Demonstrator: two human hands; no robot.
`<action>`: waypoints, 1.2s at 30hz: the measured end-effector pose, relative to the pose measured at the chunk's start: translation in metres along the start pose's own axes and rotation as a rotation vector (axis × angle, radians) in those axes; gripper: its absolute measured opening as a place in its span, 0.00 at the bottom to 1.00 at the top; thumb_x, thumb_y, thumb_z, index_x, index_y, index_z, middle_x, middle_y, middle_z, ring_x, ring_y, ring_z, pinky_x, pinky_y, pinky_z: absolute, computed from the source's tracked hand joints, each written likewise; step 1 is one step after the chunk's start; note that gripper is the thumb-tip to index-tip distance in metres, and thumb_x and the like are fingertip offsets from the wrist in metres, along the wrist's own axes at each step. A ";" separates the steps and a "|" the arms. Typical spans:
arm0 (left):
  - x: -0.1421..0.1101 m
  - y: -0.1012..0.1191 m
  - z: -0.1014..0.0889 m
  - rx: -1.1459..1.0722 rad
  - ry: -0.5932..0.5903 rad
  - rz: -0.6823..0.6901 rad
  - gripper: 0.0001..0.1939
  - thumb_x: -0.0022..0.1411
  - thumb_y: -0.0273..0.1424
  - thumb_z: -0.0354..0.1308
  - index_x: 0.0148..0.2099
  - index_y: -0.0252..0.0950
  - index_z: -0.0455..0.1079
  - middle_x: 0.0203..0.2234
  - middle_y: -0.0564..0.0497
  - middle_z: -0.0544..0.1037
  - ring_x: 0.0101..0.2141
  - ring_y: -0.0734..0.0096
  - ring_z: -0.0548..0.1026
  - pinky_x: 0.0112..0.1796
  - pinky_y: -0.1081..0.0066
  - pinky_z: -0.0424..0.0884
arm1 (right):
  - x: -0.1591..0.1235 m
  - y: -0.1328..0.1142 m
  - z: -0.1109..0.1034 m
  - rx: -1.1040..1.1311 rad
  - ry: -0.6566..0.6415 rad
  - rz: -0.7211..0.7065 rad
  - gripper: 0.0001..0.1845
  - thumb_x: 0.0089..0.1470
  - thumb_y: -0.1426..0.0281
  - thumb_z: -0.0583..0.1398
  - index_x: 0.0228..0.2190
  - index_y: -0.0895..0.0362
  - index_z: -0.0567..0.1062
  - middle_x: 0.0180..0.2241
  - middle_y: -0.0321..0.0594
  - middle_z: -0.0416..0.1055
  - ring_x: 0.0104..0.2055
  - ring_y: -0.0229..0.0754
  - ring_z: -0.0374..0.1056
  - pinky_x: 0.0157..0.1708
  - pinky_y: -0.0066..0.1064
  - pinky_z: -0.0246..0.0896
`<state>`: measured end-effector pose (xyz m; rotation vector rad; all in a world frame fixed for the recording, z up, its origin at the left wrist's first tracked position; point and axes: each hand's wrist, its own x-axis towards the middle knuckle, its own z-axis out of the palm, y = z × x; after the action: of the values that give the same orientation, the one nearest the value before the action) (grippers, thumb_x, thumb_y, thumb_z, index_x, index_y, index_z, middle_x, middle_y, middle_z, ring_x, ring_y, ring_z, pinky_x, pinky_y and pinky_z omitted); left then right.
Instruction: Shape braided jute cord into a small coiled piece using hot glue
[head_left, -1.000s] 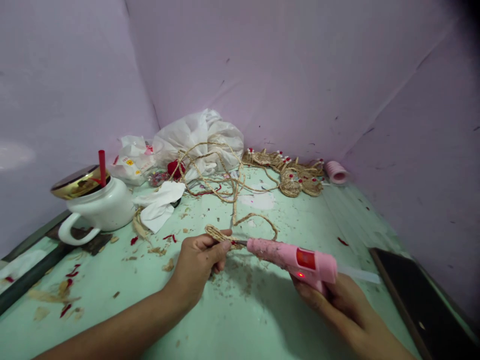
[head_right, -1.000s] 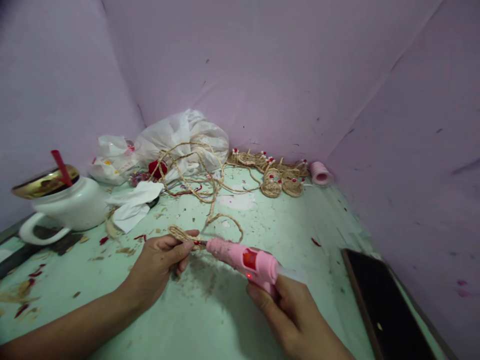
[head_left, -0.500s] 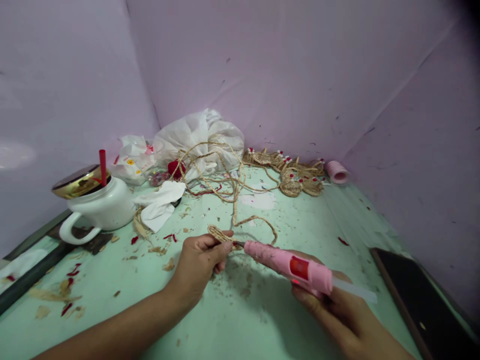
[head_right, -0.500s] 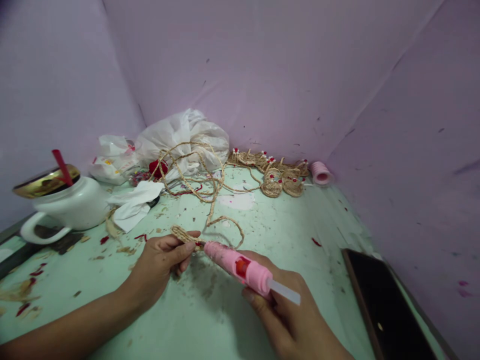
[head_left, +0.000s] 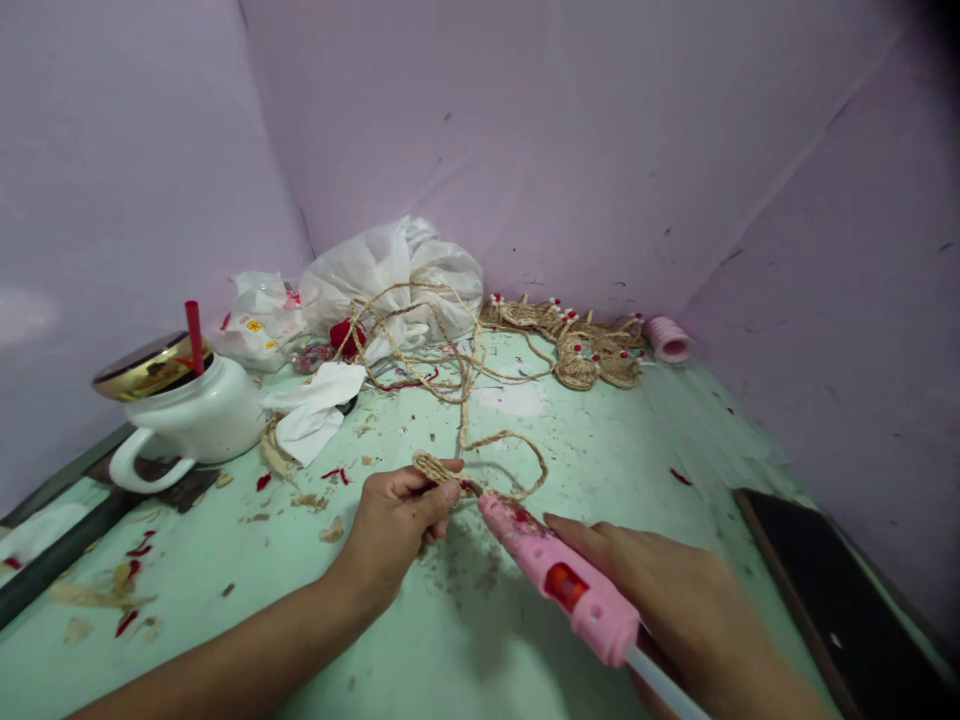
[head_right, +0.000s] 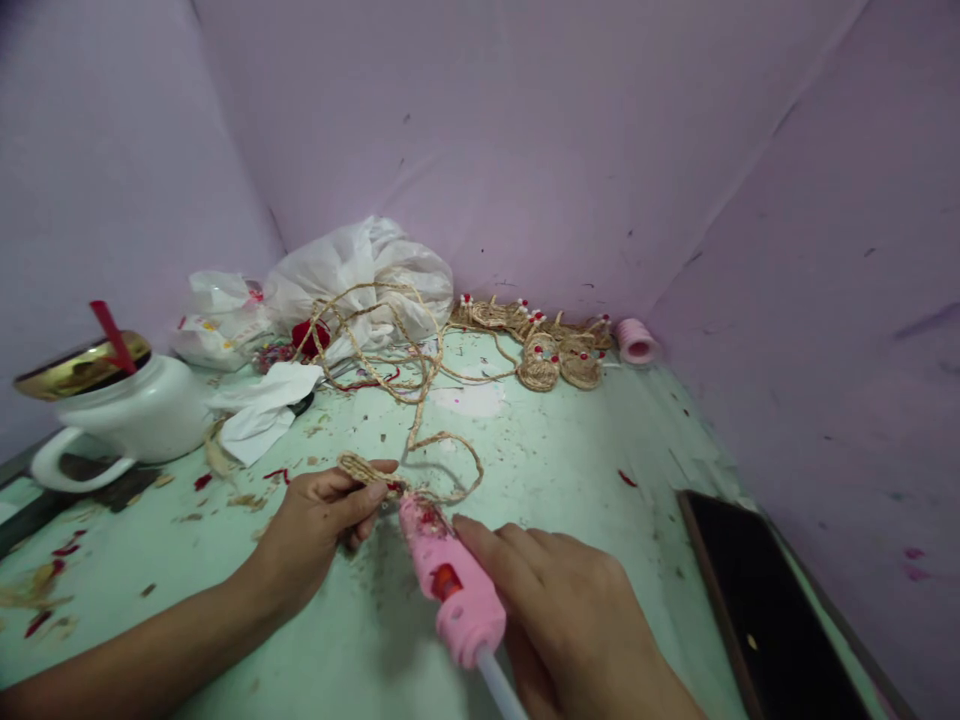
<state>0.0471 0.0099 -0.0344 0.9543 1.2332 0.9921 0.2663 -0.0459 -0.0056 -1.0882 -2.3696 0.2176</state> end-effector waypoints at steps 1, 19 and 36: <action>0.000 0.000 -0.001 -0.015 -0.002 -0.002 0.18 0.46 0.37 0.62 0.36 0.28 0.74 0.10 0.58 0.64 0.14 0.81 0.58 0.17 0.77 0.51 | -0.002 0.002 -0.001 0.047 0.008 0.023 0.25 0.48 0.75 0.54 0.50 0.54 0.64 0.33 0.41 0.75 0.29 0.42 0.72 0.26 0.27 0.63; -0.007 0.010 -0.002 0.082 -0.008 -0.028 0.22 0.45 0.36 0.61 0.41 0.26 0.71 0.12 0.56 0.65 0.16 0.79 0.58 0.18 0.76 0.53 | -0.003 0.028 0.002 0.838 0.562 0.851 0.16 0.44 0.58 0.63 0.29 0.58 0.73 0.16 0.34 0.65 0.18 0.35 0.57 0.17 0.27 0.50; -0.010 0.009 -0.005 -0.055 -0.081 0.029 0.15 0.47 0.35 0.63 0.35 0.34 0.63 0.13 0.60 0.65 0.15 0.82 0.60 0.18 0.80 0.54 | 0.006 0.019 -0.008 0.242 0.397 1.174 0.17 0.38 0.58 0.63 0.30 0.56 0.78 0.28 0.43 0.73 0.29 0.46 0.67 0.26 0.34 0.59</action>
<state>0.0404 0.0036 -0.0233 0.9624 1.1219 0.9956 0.2797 -0.0291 -0.0036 -2.0227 -1.0974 0.5936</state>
